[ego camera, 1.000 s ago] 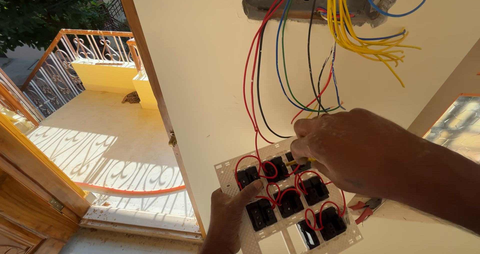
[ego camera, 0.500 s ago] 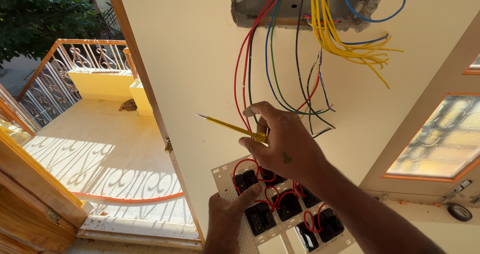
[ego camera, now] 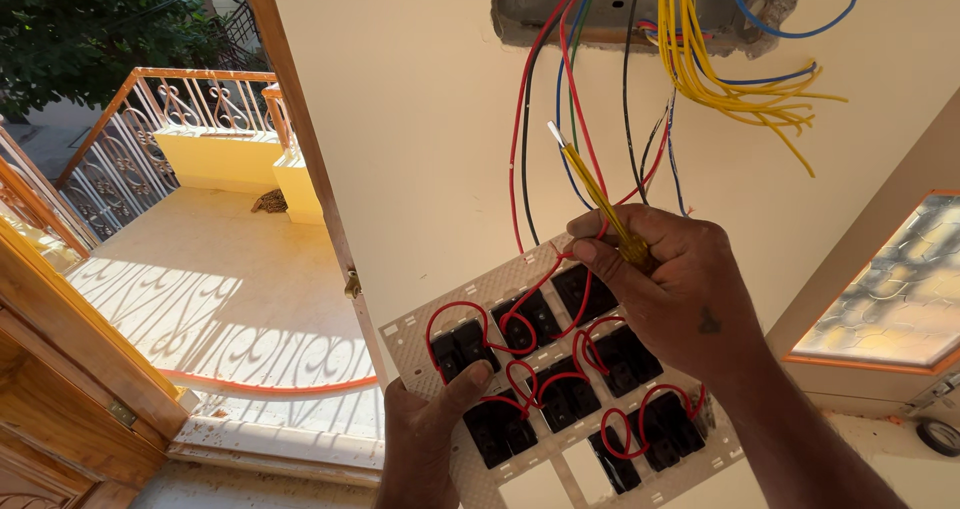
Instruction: The person strips insulation from colored wires using pliers and secures them to the terminals of an electrical switch plate with a screwdriver. The person handles the wired plate and positions it near a wall cutout.
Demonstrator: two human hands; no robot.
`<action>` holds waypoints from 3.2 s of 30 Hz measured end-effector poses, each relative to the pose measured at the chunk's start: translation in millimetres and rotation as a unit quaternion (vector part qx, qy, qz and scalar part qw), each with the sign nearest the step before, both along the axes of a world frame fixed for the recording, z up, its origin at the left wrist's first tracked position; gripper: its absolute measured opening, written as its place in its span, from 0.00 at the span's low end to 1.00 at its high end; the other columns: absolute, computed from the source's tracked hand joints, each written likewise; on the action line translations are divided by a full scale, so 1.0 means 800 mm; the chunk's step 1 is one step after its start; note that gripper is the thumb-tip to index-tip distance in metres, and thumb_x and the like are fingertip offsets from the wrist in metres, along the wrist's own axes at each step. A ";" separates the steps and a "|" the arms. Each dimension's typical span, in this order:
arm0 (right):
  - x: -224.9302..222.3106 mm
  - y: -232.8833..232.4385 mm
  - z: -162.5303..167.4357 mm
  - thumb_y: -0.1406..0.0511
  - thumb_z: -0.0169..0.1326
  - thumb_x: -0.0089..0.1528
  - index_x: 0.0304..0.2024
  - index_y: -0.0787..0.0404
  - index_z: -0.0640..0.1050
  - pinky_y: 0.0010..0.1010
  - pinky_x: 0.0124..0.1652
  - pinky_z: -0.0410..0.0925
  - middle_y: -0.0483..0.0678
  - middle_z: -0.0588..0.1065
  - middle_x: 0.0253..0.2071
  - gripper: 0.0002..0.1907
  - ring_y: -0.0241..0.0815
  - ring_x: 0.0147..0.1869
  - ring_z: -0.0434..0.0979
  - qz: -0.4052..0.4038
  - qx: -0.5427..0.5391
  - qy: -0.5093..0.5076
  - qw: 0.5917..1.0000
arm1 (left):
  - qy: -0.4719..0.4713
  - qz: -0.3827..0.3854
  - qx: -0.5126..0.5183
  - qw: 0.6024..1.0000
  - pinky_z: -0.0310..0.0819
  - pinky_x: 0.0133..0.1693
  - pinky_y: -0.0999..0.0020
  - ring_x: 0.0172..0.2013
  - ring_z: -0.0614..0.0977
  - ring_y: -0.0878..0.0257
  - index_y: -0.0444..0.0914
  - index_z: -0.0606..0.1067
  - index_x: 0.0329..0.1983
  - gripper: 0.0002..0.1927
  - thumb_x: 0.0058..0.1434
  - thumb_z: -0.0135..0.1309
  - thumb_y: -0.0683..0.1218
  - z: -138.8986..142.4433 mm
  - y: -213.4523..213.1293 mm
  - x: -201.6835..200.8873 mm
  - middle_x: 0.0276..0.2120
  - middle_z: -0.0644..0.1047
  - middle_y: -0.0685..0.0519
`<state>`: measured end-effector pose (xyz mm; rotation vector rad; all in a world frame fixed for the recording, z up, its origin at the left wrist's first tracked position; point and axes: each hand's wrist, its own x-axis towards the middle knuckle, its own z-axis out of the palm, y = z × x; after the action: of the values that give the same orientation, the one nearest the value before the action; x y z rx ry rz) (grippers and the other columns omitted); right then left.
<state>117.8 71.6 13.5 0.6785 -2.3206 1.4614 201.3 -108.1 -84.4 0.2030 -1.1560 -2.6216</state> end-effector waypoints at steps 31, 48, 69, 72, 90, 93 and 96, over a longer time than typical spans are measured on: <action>0.050 0.010 0.034 0.66 0.64 0.57 0.48 0.60 0.82 0.31 0.33 0.76 0.48 0.83 0.41 0.16 0.43 0.35 0.85 -0.021 0.214 0.308 0.927 | 0.062 -0.004 -0.031 0.998 0.86 0.36 0.57 0.34 0.86 0.55 0.30 0.73 0.52 0.27 0.47 0.64 0.39 0.033 0.003 0.014 0.37 0.82 0.42; 0.058 0.017 0.010 0.67 0.65 0.48 0.50 0.61 0.80 0.35 0.33 0.74 0.45 0.76 0.46 0.25 0.44 0.48 0.80 -0.069 0.374 0.346 0.858 | 0.036 0.008 -0.066 0.997 0.85 0.35 0.59 0.31 0.86 0.56 0.25 0.75 0.48 0.25 0.47 0.66 0.39 0.030 0.016 0.004 0.35 0.83 0.41; 0.015 0.010 -0.005 0.67 0.63 0.59 0.45 0.62 0.84 0.25 0.19 0.61 0.48 0.79 0.19 0.11 0.29 0.18 0.68 -0.034 0.047 0.077 0.995 | 0.063 0.013 -0.057 0.996 0.86 0.37 0.58 0.34 0.85 0.58 0.28 0.73 0.53 0.27 0.50 0.65 0.39 0.013 0.019 -0.013 0.38 0.81 0.43; 0.012 0.011 -0.003 0.67 0.62 0.59 0.44 0.62 0.84 0.25 0.19 0.60 0.47 0.79 0.19 0.10 0.28 0.18 0.67 -0.021 0.056 0.069 0.996 | 0.069 0.007 -0.065 0.995 0.85 0.34 0.57 0.33 0.85 0.57 0.30 0.72 0.53 0.27 0.48 0.65 0.39 0.008 0.017 -0.015 0.37 0.81 0.43; -0.012 0.021 0.011 0.66 0.63 0.56 0.39 0.57 0.84 0.37 0.34 0.73 0.49 0.83 0.29 0.08 0.46 0.30 0.84 -0.007 0.195 0.099 0.976 | 0.053 -0.023 -0.026 0.998 0.84 0.36 0.58 0.36 0.85 0.57 0.28 0.72 0.55 0.27 0.52 0.64 0.41 -0.027 0.017 -0.038 0.40 0.80 0.43; -0.024 0.029 0.021 0.63 0.64 0.54 0.40 0.55 0.84 0.44 0.36 0.72 0.50 0.82 0.31 0.12 0.51 0.33 0.82 0.016 0.310 0.174 0.935 | 0.036 -0.014 -0.039 0.999 0.85 0.36 0.59 0.35 0.85 0.58 0.28 0.72 0.55 0.28 0.51 0.64 0.40 -0.027 0.020 -0.040 0.40 0.81 0.43; -0.032 0.039 0.028 0.63 0.64 0.50 0.40 0.56 0.84 0.46 0.37 0.72 0.49 0.82 0.29 0.14 0.50 0.34 0.83 0.065 0.355 0.202 0.910 | 0.042 -0.029 -0.030 0.998 0.85 0.38 0.59 0.36 0.86 0.58 0.29 0.71 0.56 0.28 0.51 0.64 0.40 -0.027 0.023 -0.039 0.40 0.81 0.43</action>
<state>92.5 102.5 36.1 1.2029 -2.4529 0.3908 170.2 -89.9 -106.4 0.0474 -1.2274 -2.6141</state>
